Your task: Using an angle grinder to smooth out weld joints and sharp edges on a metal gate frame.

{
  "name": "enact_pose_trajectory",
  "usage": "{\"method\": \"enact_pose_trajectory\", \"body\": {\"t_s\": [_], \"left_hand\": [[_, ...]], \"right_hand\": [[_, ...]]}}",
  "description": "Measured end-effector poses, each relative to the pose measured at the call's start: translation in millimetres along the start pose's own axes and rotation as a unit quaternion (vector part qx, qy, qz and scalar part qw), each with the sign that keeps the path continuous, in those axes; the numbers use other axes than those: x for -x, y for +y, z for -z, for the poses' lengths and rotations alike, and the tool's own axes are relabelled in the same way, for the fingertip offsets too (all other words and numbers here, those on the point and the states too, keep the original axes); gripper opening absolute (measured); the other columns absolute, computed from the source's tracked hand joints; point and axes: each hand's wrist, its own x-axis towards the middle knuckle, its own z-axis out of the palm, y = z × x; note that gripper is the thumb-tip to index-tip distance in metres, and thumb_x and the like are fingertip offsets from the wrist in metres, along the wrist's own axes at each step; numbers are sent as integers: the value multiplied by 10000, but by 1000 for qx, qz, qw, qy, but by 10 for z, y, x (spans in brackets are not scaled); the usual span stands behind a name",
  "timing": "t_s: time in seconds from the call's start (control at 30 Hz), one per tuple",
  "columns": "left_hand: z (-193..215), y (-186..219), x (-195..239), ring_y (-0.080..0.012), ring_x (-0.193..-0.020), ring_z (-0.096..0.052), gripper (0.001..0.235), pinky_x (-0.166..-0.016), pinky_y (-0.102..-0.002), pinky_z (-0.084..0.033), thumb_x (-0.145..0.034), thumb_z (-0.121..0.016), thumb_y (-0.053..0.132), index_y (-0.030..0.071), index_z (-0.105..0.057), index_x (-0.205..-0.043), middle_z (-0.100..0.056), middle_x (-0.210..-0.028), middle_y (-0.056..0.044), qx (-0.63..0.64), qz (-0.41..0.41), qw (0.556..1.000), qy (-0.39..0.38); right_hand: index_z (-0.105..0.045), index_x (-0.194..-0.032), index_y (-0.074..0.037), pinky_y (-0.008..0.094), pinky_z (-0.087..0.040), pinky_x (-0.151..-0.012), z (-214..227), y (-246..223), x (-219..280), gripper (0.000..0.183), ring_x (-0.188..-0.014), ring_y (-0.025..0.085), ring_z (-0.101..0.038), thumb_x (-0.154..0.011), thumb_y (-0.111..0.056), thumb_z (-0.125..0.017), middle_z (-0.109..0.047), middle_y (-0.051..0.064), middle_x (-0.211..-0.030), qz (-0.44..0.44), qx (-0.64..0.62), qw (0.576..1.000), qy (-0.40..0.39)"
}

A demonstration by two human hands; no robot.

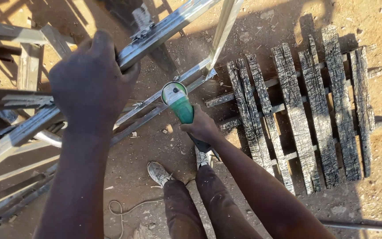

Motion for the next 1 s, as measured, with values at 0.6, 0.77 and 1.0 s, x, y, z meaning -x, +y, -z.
{"method": "enact_pose_trajectory", "body": {"t_s": [0.6, 0.77, 1.0], "left_hand": [[-1260, 1855, 1635, -421, -995, -717, 770, -838, -598, -600, -1002, -381, 667, -4, -625, -1293, -678, -1099, -261, 739, 575, 231, -265], [-1433, 1712, 1859, -302, -845, -715, 698, -734, -505, -605, -1028, -288, 671, 67, -577, -1225, -633, -952, -138, 751, 605, 178, -195], [-1368, 1604, 1862, -395, -1237, -638, 782, -1052, -546, -483, -1045, -162, 652, 82, -679, -1182, -706, -1219, -215, 706, 511, 383, -308]], "right_hand": [[-351, -1451, -37, 631, -478, -939, -415, 120, -156, 866, -1134, 494, -624, -812, -374, -827, -595, 274, -1162, 50, -96, 994, -2], [-376, -1414, -79, 593, -492, -920, -745, -42, -63, 888, -1131, 452, -633, -762, -430, -865, -590, 209, -1150, 51, -68, 996, -27], [-375, -1417, -95, 569, -470, -982, -761, -68, -12, 834, -1194, 444, -618, -777, -377, -830, -594, 222, -1207, 19, -81, 996, 32]]}}
